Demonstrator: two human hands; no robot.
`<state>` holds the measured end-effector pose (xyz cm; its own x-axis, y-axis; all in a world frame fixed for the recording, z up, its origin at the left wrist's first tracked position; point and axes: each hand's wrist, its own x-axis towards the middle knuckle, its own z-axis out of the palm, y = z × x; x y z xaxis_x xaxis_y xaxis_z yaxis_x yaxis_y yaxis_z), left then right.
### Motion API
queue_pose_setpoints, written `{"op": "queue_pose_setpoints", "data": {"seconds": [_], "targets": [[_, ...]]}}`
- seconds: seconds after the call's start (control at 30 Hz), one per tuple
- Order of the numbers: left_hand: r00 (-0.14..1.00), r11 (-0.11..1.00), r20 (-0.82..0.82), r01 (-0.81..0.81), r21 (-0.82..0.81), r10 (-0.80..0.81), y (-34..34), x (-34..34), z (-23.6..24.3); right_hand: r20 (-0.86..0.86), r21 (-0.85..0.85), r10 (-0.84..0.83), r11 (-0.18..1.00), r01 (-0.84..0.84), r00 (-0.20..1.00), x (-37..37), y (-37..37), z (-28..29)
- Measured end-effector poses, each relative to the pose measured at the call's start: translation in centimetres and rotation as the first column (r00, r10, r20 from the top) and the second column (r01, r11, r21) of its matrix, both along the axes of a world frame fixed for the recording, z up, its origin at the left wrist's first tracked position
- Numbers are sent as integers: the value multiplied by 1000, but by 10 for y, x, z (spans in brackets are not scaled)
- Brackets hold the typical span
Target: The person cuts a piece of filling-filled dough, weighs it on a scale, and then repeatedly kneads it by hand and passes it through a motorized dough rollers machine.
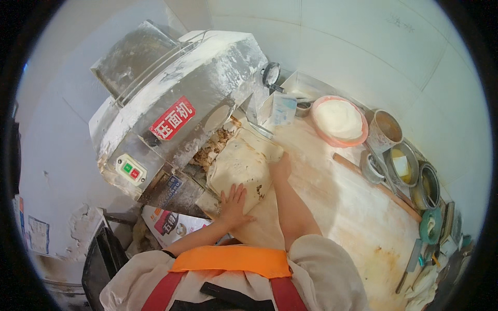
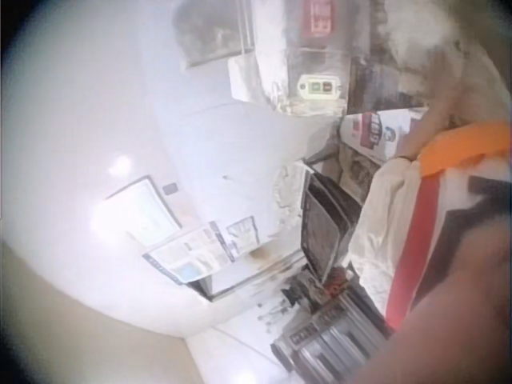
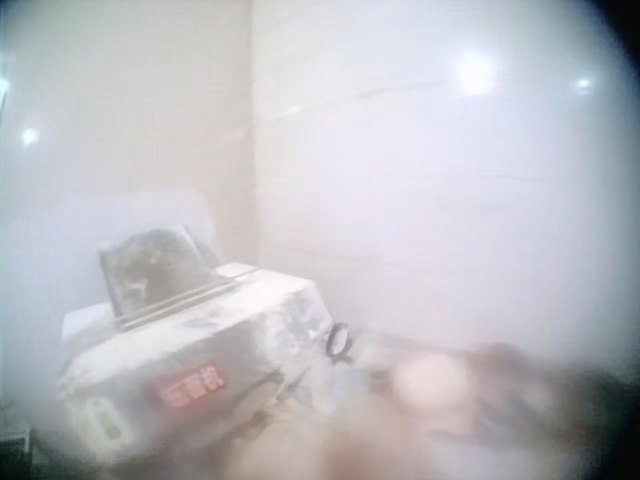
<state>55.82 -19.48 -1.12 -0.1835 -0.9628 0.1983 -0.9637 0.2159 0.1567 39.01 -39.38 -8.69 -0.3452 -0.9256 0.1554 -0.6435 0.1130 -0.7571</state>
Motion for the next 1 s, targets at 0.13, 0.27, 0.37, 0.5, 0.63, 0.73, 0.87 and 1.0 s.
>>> {"op": "queue_pose_setpoints", "data": {"seconds": [0.13, 0.27, 0.37, 0.5, 0.63, 0.73, 0.87, 1.0], "targets": [[991, 991, 35, 127, 35, -128, -9, 27, -36, 675, 51, 56, 991, -122, 736, -24, 46, 47], [940, 853, -272, 307, 423, -204, -16, 0, 21, 784, 78, -49, 997, -20, 618, -98, 109, 75], [842, 780, -441, 492, 387, -312, 4, -45, 6, 847, -30, -4, 998, 56, 531, -161, 138, 66], [719, 678, -675, 580, 452, -165, 24, -75, 26, 895, 57, -121, 986, 160, 429, -202, 144, 88], [477, 836, -864, 399, 376, 161, 12, -21, 38, 920, -173, 215, 973, -152, 329, -138, 90, 163], [-5, 949, -951, -60, 310, 310, -17, 22, 64, 883, -215, 349, 895, -391, 314, -112, 51, 171], [808, 944, -567, -294, -151, 160, -23, 32, 60, 384, 555, 52, 785, -275, 922, -108, -26, 87], [978, 996, -198, -52, 65, 64, 1, 5, 14, -32, 334, 50, 942, -36, 998, 0, -1, 37]]}}
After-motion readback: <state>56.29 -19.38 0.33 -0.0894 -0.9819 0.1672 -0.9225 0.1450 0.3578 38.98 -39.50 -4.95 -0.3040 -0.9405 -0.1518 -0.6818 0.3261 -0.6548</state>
